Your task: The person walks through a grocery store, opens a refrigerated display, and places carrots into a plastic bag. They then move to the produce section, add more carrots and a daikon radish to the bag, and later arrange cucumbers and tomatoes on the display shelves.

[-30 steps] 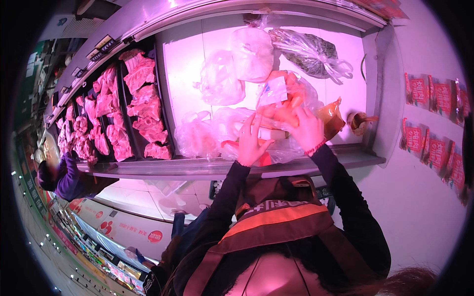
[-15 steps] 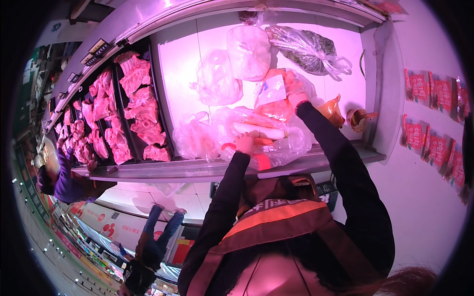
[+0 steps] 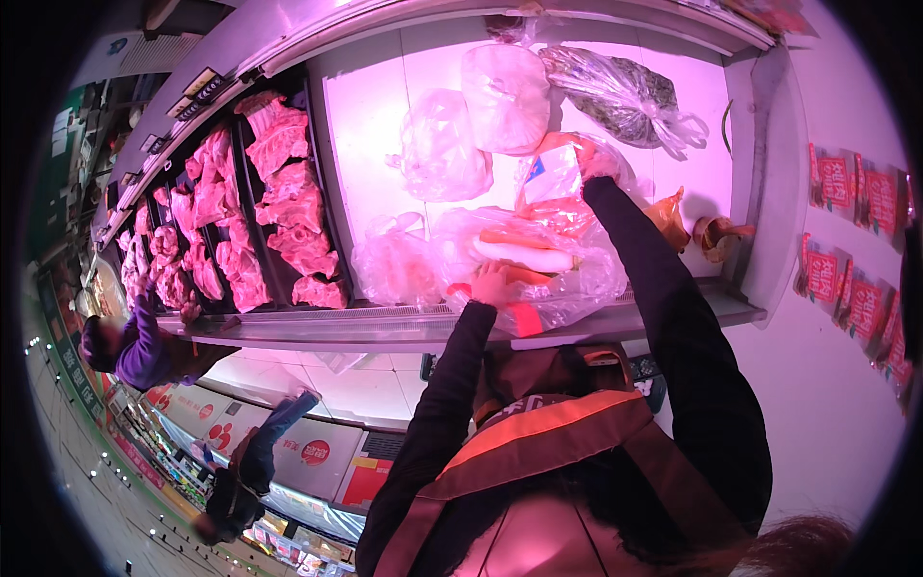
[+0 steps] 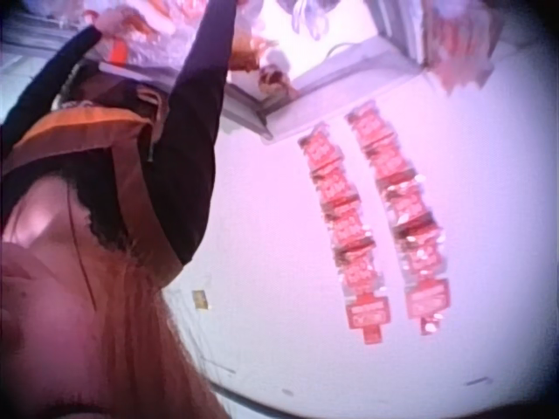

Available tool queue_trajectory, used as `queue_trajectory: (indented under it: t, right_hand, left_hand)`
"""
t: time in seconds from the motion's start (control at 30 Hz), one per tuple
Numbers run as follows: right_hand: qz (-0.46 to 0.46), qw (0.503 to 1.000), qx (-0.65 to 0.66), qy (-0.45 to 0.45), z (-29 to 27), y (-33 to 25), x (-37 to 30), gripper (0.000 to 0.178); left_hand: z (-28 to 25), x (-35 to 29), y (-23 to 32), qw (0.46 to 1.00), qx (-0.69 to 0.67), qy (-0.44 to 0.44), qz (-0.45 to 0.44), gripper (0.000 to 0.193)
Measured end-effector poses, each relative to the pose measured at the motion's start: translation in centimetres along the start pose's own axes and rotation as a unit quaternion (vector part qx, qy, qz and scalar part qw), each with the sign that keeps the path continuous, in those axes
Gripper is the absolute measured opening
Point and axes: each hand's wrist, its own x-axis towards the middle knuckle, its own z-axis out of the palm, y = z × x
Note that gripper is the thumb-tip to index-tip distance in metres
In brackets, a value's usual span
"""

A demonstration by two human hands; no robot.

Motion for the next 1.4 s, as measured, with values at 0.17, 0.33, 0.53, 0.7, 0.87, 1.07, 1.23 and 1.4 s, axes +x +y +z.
queue_trajectory:
  t: [0.17, 0.33, 0.53, 0.7, 0.87, 1.07, 1.23, 1.4]
  right_hand:
    - [-0.139, 0.980, 0.144, 0.022, -2.1, 0.7, -0.7, 0.048]
    - [-0.237, 0.928, 0.284, 0.027, -9.8, 1.9, -7.3, 0.049]
    - [-0.556, 0.831, 0.030, 0.012, -20.5, 3.5, -18.9, 0.062]
    - [-0.468, 0.859, 0.191, 0.081, -25.3, 6.6, -28.8, 0.057]
    - [-0.411, 0.805, 0.428, 0.029, -25.4, 9.2, -34.1, 0.055]
    - [-0.493, 0.725, 0.453, -0.162, -23.0, 10.0, -33.2, 0.067]
    - [-0.383, 0.800, 0.457, -0.074, -17.2, 7.0, -25.6, 0.045]
    - [-0.256, 0.937, 0.235, -0.031, -9.8, 2.4, -15.0, 0.040]
  left_hand:
    - [0.1, -0.1, 0.4, 0.997, -0.028, -0.050, -0.046, 0.058]
    - [0.3, -0.2, 0.1, 0.996, -0.068, -0.054, -0.037, 0.058]
    - [-2.8, -0.8, 1.3, 0.995, -0.092, -0.022, -0.012, 0.062]
    - [-8.8, -2.7, 5.8, 0.932, -0.233, 0.251, 0.117, 0.067]
    - [-11.9, -4.8, 9.6, 0.874, -0.231, 0.366, 0.220, 0.068]
    - [-9.9, -5.0, 7.3, 0.903, -0.218, 0.286, 0.234, 0.052]
    - [-6.1, -4.5, 4.7, 0.959, -0.111, 0.212, 0.151, 0.048]
    - [-1.3, -2.1, 2.9, 0.997, -0.022, 0.063, 0.041, 0.049]
